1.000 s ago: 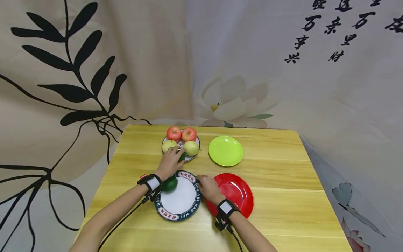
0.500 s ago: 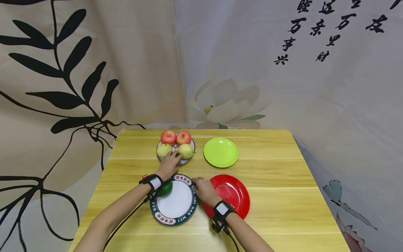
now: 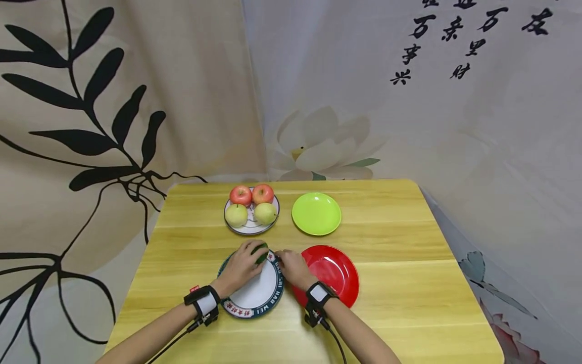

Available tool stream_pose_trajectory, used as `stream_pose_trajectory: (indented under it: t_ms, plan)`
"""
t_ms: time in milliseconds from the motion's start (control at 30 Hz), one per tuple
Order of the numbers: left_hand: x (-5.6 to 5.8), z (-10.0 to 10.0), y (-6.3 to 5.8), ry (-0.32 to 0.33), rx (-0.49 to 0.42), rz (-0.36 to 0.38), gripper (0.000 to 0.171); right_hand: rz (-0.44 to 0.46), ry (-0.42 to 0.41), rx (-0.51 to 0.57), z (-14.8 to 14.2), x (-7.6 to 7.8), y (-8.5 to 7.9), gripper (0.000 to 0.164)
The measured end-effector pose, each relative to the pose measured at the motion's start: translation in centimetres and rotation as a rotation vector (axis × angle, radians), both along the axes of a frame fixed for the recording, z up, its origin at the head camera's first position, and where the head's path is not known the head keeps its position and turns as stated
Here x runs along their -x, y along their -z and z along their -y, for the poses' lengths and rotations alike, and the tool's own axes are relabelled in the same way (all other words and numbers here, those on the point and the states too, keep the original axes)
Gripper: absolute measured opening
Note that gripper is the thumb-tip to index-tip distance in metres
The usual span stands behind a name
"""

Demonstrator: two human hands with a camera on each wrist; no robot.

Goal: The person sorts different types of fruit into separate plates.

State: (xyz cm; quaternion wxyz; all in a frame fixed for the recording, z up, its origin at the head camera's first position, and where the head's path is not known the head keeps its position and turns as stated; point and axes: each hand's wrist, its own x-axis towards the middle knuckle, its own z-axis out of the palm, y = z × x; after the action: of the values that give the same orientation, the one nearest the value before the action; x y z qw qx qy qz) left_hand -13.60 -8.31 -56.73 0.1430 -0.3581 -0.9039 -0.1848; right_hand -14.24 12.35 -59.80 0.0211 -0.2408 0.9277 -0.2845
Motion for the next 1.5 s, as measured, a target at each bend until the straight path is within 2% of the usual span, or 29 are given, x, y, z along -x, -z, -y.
stream_pose_trajectory:
  t_ms: [167, 400, 533, 633, 700, 767, 867, 967, 1067, 1200, 1367, 1500]
  plan:
    - [-1.5, -0.7, 1.9, 0.051, 0.024, -0.054, 0.043, -0.020, 0.015, -0.020, -0.2, 0.3, -0.6, 0.029]
    - [-2.3, -0.9, 3.7, 0.045, 0.057, -0.099, 0.040, 0.019, 0.013, -0.019, -0.2, 0.5, -0.8, 0.031]
    - [-2.2, -1.2, 3.6, 0.055, 0.054, -0.090, 0.040, 0.000, 0.022, -0.032, -0.3, 0.6, -0.8, 0.030]
    - [-1.9, -1.5, 2.5, 0.059, 0.041, -0.091, 0.039, -0.030, 0.043, 0.003, -0.7, 0.4, -1.2, 0.028]
    - [-1.1, -1.6, 1.0, 0.050, 0.040, -0.078, 0.036, -0.054, 0.067, 0.035, -1.4, 0.2, -1.8, 0.028]
    - [0.2, -1.6, -0.6, 0.024, 0.043, -0.079, 0.035, -0.078, 0.112, 0.066, -2.4, 0.0, -2.5, 0.028]
    - [3.1, -1.3, -2.8, -0.014, 0.019, -0.079, 0.034, -0.102, 0.187, 0.069, -4.6, -0.3, -3.4, 0.029]
    - [6.0, -1.4, -3.9, -0.030, -0.014, -0.081, 0.039, -0.130, 0.272, 0.064, -7.8, -1.1, -3.9, 0.027]
    - [8.4, -1.7, -4.0, -0.033, -0.024, -0.064, 0.044, -0.173, 0.351, 0.053, -11.3, -2.4, -3.7, 0.026]
    - [10.5, -2.1, -3.2, -0.050, 0.030, -0.009, 0.053, -0.197, 0.440, 0.017, -15.0, -4.6, -2.6, 0.028]
    - [11.7, -2.9, -2.2, -0.074, 0.120, 0.097, 0.059, -0.135, 0.522, 0.038, -17.3, -7.1, -1.2, 0.034]
    - [12.3, -3.3, -1.7, -0.088, 0.177, 0.149, 0.055, -0.059, 0.555, 0.074, -17.9, -8.2, -0.6, 0.036]
